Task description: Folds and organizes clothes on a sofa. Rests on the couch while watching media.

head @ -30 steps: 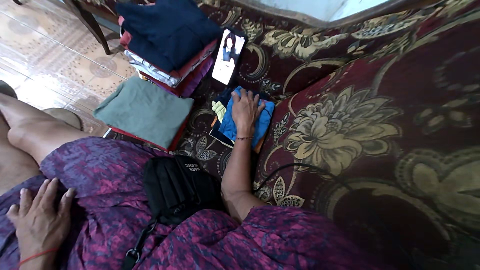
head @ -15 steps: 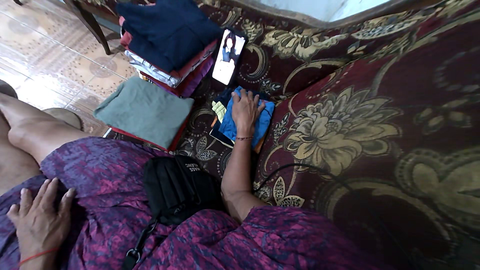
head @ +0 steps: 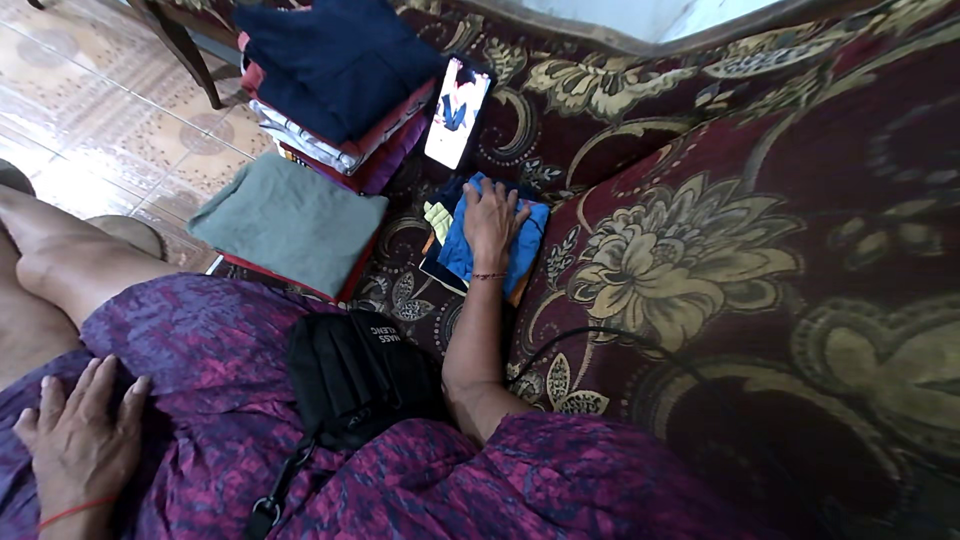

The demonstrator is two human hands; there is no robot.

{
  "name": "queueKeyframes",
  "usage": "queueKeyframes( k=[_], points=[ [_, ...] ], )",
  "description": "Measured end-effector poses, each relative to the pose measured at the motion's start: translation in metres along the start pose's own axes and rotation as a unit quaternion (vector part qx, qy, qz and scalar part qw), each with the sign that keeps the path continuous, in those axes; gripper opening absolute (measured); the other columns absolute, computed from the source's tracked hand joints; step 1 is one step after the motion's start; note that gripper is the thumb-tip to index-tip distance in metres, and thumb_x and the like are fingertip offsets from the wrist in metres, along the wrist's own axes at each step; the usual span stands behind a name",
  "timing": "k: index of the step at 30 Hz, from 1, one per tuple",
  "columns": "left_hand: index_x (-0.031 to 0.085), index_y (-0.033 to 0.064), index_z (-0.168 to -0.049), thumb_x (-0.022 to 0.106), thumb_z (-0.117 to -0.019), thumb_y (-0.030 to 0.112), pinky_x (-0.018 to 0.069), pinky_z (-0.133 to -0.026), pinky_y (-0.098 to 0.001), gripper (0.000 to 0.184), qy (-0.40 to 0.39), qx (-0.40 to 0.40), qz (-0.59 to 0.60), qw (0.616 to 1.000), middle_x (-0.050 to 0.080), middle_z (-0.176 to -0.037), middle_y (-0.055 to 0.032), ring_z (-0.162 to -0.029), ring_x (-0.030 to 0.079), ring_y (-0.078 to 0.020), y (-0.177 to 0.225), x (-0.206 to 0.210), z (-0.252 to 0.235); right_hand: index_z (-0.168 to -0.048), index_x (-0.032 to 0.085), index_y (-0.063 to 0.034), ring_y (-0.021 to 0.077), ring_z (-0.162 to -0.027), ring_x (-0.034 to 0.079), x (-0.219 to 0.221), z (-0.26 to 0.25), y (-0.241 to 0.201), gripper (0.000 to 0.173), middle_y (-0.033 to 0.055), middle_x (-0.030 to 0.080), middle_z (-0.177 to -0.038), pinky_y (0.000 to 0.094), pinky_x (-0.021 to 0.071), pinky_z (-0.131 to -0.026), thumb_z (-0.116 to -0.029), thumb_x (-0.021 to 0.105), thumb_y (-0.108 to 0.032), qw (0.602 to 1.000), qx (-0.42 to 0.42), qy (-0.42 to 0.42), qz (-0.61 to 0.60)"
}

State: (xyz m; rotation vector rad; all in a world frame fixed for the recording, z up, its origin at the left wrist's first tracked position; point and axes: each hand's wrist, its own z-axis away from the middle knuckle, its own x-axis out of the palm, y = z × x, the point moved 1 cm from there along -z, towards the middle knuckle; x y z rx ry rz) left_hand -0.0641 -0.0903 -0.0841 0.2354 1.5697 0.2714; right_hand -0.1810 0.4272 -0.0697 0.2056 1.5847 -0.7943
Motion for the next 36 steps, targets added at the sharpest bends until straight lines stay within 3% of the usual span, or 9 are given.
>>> queueKeyframes(
  k=[16,27,36],
  points=[
    [0.051,-0.0007,-0.148,0.036,-0.1047,0.054,0.0119,-0.12,-0.0695,0.071,0.006,0.009,-0.004,1.0,0.047,-0.154,-0.0242,-0.147,0.032,-0.0517,-0.006,0.004,0.0,-0.146,0.057,-0.0166,0.0383,-0.149,0.036,0.01,-0.005,0.0,0.053,0.0108,0.054,-0.152,0.0706,0.0116,-0.119,-0.1087,0.037,-0.049,1.0,0.011,0.007,0.009],
    [0.05,-0.0032,-0.148,0.037,-0.1045,0.051,0.0107,-0.12,-0.0691,0.071,-0.001,-0.002,0.002,1.0,0.046,-0.154,-0.0257,-0.148,0.03,-0.0535,0.005,-0.002,0.0,-0.146,0.057,-0.0151,0.0389,-0.149,0.036,0.011,-0.006,-0.001,0.054,0.0128,0.054,-0.151,0.0715,0.0097,-0.119,-0.1086,0.038,-0.049,1.0,0.007,0.009,0.012],
    [0.051,-0.0005,-0.148,0.035,-0.1047,0.054,0.0128,-0.12,-0.0698,0.071,0.007,0.015,-0.006,1.0,0.048,-0.153,-0.0243,-0.147,0.033,-0.0519,-0.01,0.006,-0.001,-0.147,0.057,-0.0166,0.0376,-0.149,0.037,0.012,-0.006,-0.002,0.053,0.0115,0.055,-0.151,0.0711,0.0108,-0.119,-0.1089,0.037,-0.049,1.0,0.013,0.008,0.021]
  ],
)
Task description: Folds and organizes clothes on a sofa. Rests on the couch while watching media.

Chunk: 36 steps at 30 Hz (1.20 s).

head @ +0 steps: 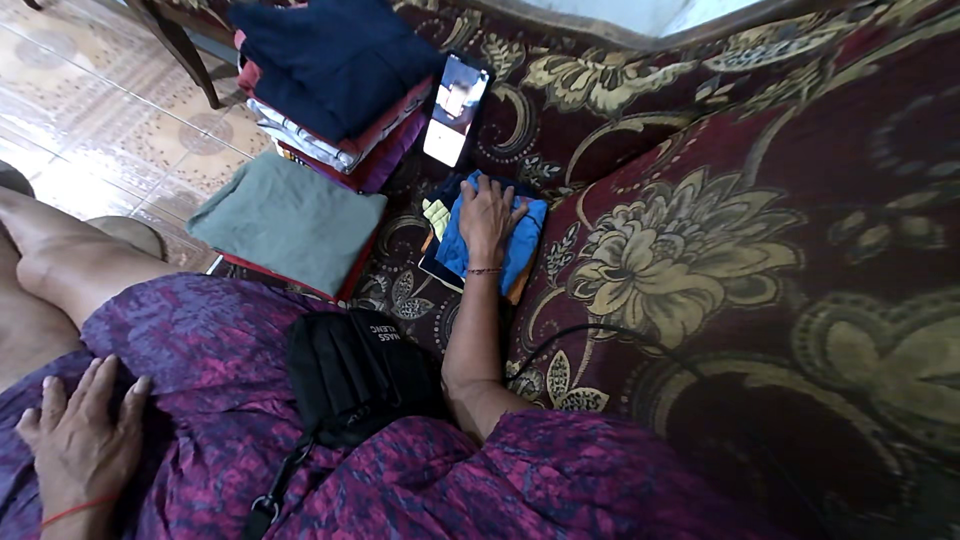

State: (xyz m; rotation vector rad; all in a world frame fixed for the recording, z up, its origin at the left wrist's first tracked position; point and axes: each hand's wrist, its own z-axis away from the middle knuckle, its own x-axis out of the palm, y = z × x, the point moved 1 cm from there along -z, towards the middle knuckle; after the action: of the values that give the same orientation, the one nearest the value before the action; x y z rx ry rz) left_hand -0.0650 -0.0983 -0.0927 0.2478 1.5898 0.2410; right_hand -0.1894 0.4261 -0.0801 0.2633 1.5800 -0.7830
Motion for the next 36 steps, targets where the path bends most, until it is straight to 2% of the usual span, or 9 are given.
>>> queueKeyframes(
  k=[6,13,18,23,27,31,36],
  points=[
    [0.05,-0.0019,-0.148,0.037,-0.1041,0.053,0.0114,-0.12,-0.069,0.071,-0.008,-0.017,0.007,1.0,0.047,-0.154,-0.025,-0.147,0.03,-0.0537,0.014,-0.008,0.001,-0.146,0.057,-0.0153,0.0393,-0.149,0.036,0.0,0.0,0.0,0.053,0.0127,0.055,-0.15,0.0718,0.0108,-0.119,-0.1088,0.037,-0.048,1.0,-0.006,0.003,-0.004],
    [0.052,0.0,-0.147,0.036,-0.1047,0.054,0.0128,-0.12,-0.0691,0.07,-0.001,-0.003,0.0,1.0,0.048,-0.153,-0.0234,-0.147,0.033,-0.0514,0.003,-0.002,0.001,-0.146,0.057,-0.015,0.0394,-0.148,0.037,0.001,0.0,0.0,0.053,0.0127,0.056,-0.149,0.0716,0.0116,-0.118,-0.109,0.038,-0.047,1.0,-0.007,0.006,0.0],
    [0.05,-0.003,-0.147,0.037,-0.1044,0.051,0.0112,-0.12,-0.0685,0.07,-0.009,-0.019,0.01,1.0,0.046,-0.154,-0.0253,-0.148,0.03,-0.0527,0.016,-0.009,0.0,-0.145,0.058,-0.0143,0.0397,-0.148,0.038,0.001,0.0,0.0,0.053,0.0134,0.056,-0.149,0.0722,0.0115,-0.118,-0.1088,0.038,-0.048,1.0,-0.011,0.009,0.002],
    [0.051,-0.0035,-0.147,0.038,-0.1043,0.05,0.0109,-0.12,-0.0691,0.07,-0.007,-0.018,0.012,1.0,0.047,-0.153,-0.0261,-0.147,0.03,-0.0548,0.019,-0.01,0.001,-0.148,0.055,-0.0125,0.0404,-0.148,0.036,-0.015,0.007,-0.008,0.052,0.015,0.053,-0.151,0.0707,0.0106,-0.119,-0.1105,0.037,-0.044,1.0,-0.004,-0.029,0.001],
    [0.051,-0.0028,-0.147,0.037,-0.1043,0.051,0.0105,-0.121,-0.0681,0.07,-0.011,-0.021,0.006,1.0,0.046,-0.154,-0.0256,-0.148,0.03,-0.0535,0.016,-0.01,0.0,-0.146,0.057,-0.0145,0.0402,-0.148,0.037,0.0,0.001,-0.001,0.052,0.0142,0.056,-0.149,0.0711,0.0119,-0.119,-0.109,0.038,-0.047,1.0,-0.008,0.009,-0.003],
    [0.05,-0.0037,-0.147,0.037,-0.104,0.051,0.0106,-0.12,-0.0684,0.071,-0.01,-0.018,0.008,1.0,0.046,-0.154,-0.0263,-0.147,0.03,-0.0545,0.019,-0.011,0.001,-0.149,0.054,-0.0133,0.0402,-0.15,0.034,-0.012,0.004,-0.006,0.052,0.0146,0.052,-0.153,0.0698,0.0092,-0.119,-0.1104,0.037,-0.044,1.0,0.001,-0.03,-0.006],
    [0.05,-0.0032,-0.147,0.037,-0.1044,0.051,0.0106,-0.121,-0.0683,0.07,-0.011,-0.02,0.007,1.0,0.046,-0.154,-0.0255,-0.148,0.03,-0.0537,0.019,-0.011,0.001,-0.145,0.058,-0.015,0.0402,-0.148,0.038,0.003,-0.001,0.001,0.053,0.0135,0.056,-0.15,0.0715,0.0115,-0.119,-0.109,0.037,-0.047,1.0,-0.009,0.011,0.001]
  ],
)
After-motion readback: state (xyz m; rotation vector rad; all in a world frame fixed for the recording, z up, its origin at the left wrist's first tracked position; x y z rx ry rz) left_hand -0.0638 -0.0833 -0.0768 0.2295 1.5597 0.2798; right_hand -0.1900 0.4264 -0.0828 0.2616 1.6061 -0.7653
